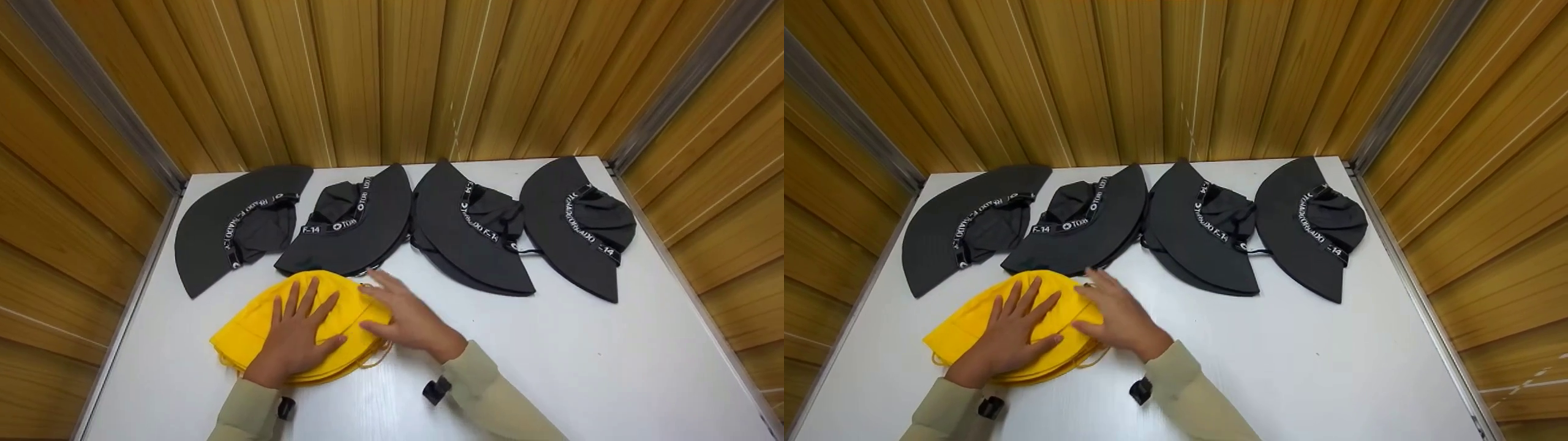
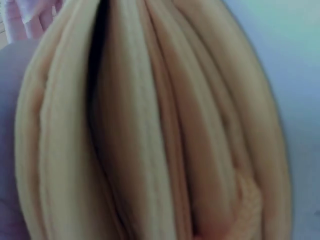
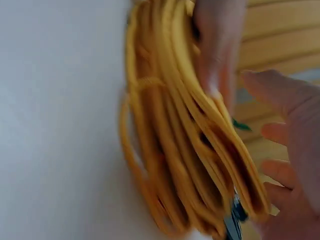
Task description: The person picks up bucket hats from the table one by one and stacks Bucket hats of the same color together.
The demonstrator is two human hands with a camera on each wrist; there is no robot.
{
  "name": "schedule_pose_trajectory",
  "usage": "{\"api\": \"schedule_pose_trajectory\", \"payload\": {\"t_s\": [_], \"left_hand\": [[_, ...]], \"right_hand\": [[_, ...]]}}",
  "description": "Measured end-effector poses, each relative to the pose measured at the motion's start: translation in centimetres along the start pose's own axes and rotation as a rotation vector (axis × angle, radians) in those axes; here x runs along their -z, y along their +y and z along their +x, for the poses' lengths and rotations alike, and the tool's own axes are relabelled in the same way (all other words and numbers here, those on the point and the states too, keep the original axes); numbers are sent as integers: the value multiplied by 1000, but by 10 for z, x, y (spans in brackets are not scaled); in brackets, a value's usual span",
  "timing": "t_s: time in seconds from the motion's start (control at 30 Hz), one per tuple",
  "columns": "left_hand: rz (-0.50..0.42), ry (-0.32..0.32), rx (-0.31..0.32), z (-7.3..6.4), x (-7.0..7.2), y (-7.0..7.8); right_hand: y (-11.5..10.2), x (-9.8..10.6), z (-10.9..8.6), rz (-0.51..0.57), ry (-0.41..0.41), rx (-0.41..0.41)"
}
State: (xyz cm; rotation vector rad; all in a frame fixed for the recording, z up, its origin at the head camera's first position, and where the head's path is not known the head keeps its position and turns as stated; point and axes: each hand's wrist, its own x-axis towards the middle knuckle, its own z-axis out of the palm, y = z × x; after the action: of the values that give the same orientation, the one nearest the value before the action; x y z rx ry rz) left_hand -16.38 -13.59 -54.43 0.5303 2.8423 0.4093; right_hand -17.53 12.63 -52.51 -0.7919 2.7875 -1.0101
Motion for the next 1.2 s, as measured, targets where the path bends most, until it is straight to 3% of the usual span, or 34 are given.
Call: {"api": "schedule_pose_trajectory", "payload": {"t_s": [0.17, 0.27, 0.33, 0.43, 0.6, 0.77, 0.97, 1.07, 1.2], "left_hand": [[-26, -10, -2, 0, -1, -1], [-31, -20, 0, 0, 0, -2], [-36, -36, 6, 1, 1, -3], [-57, -52, 7, 0, 1, -3], [-70, -67, 12, 1, 1, -2], [-80, -53, -1, 2, 1, -1], [-88, -56, -2, 2, 1, -2], [-83, -68, 7, 2, 1, -2], [-81, -81, 19, 2, 0, -2]], "right_hand": [[54, 57, -10, -27, 218, -237], [88, 93, -16, -113, 272, -451], [105, 112, -20, -167, 253, -606], [121, 130, -26, -201, 141, -813], [130, 134, -34, -165, -18, -996], [138, 127, -38, -133, 0, -1052], [147, 122, -43, -63, 66, -979], [149, 123, -47, 43, 128, -932], [147, 128, -53, 306, 196, -890]]}}
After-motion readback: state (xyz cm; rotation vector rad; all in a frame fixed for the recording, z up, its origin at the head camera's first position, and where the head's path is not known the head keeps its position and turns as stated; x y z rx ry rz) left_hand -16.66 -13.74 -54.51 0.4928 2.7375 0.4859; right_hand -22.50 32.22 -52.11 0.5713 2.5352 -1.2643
